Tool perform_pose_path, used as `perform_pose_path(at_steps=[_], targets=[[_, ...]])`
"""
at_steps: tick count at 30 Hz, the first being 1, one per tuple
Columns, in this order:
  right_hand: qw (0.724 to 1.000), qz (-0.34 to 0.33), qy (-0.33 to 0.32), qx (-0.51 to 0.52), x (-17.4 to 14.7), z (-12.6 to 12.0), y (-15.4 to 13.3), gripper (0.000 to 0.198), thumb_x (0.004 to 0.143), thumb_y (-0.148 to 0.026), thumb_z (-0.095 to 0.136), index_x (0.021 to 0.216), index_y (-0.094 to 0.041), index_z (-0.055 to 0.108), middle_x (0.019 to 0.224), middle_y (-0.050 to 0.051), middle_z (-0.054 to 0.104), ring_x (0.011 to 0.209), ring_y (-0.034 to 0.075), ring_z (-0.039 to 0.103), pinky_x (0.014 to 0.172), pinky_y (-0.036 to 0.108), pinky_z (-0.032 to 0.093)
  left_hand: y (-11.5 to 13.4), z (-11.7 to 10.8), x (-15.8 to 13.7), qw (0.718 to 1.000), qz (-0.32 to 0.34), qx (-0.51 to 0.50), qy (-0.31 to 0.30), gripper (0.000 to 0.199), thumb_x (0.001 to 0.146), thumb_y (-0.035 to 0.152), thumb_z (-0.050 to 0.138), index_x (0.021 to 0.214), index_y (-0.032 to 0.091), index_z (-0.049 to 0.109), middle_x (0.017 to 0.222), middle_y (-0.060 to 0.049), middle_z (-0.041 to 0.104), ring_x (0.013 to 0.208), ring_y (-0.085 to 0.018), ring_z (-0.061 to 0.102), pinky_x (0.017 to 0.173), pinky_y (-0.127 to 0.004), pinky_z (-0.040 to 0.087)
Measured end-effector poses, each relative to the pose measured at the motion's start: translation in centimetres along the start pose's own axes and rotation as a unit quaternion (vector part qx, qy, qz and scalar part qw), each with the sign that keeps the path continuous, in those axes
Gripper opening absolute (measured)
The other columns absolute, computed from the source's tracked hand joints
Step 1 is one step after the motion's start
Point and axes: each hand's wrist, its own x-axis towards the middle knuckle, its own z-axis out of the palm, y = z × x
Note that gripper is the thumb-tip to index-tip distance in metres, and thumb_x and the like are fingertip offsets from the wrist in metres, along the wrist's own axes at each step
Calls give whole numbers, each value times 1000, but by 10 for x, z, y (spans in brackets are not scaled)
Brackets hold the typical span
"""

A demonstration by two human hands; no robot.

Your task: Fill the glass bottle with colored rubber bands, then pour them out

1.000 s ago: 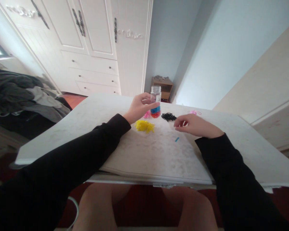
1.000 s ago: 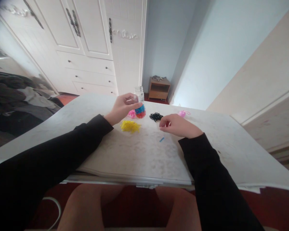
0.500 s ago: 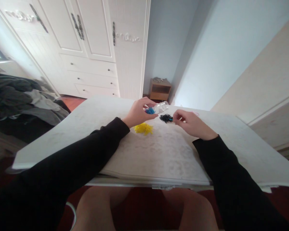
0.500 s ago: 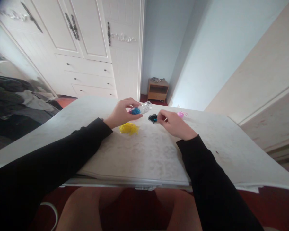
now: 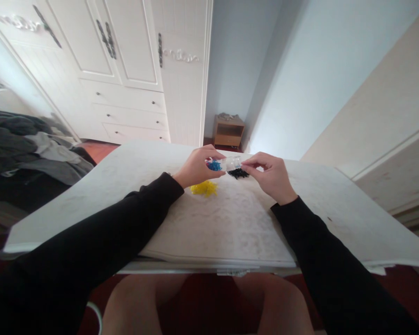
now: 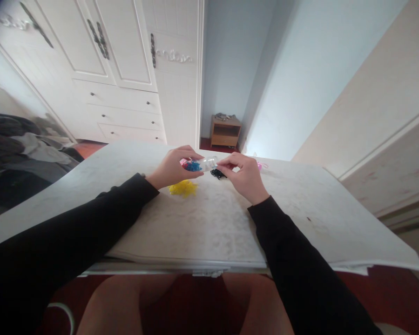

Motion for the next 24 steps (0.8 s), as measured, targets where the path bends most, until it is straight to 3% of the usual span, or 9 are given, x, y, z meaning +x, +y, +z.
perform_pose_path(at_steps=[4,8,11,13,16,20,24], targets=[[998,34,35,35,0,6,3,11,82,-31,81,85,-21,78,82,3,77,75,19,68,75,37,58,1,0,0,1000,1,5,-3,33,71,30,89,101,19,82,98,-7,75,82,-17,69,78,-33,58],[998,8,52,30,0,9,0,11,84,-32,79,81,-23,75,87,4,76,81,20,69,76,37,58,1,1,0,1000,7,-4,-2,33,70,31,90,100,19,81,97,-7,75,81,-17,68,78,-33,59],[995,-4,99,-4,4,7,5,14,89,-33,72,79,-23,72,90,4,74,84,19,67,76,36,57,-3,3,2,995,-37,-82,41,31,73,32,88,97,17,77,93,-7,75,81,-16,69,73,-30,61],[993,22,114,-29,7,5,16,15,89,-32,68,78,-22,71,86,4,72,82,19,66,76,35,56,-6,5,4,981,-90,-155,79,27,77,33,85,94,16,73,88,-6,74,78,-15,71,69,-28,62],[994,80,31,-68,11,2,41,10,80,-29,72,83,-20,73,90,5,75,80,20,67,73,35,55,-9,5,6,966,-122,-204,100,28,75,31,87,90,17,67,83,-4,73,76,-14,71,68,-27,63],[987,83,-94,-100,10,6,63,28,73,-31,80,99,-19,80,108,9,80,99,26,71,81,36,54,-7,6,5,968,-121,-200,93,31,72,31,88,89,17,66,85,-4,74,77,-14,72,68,-26,64],[983,63,-134,-113,8,13,68,26,78,-25,76,103,-22,83,110,7,82,105,26,72,87,37,52,-2,5,2,985,-87,-128,69,31,71,29,88,92,16,70,88,-5,74,79,-15,71,70,-28,63]])
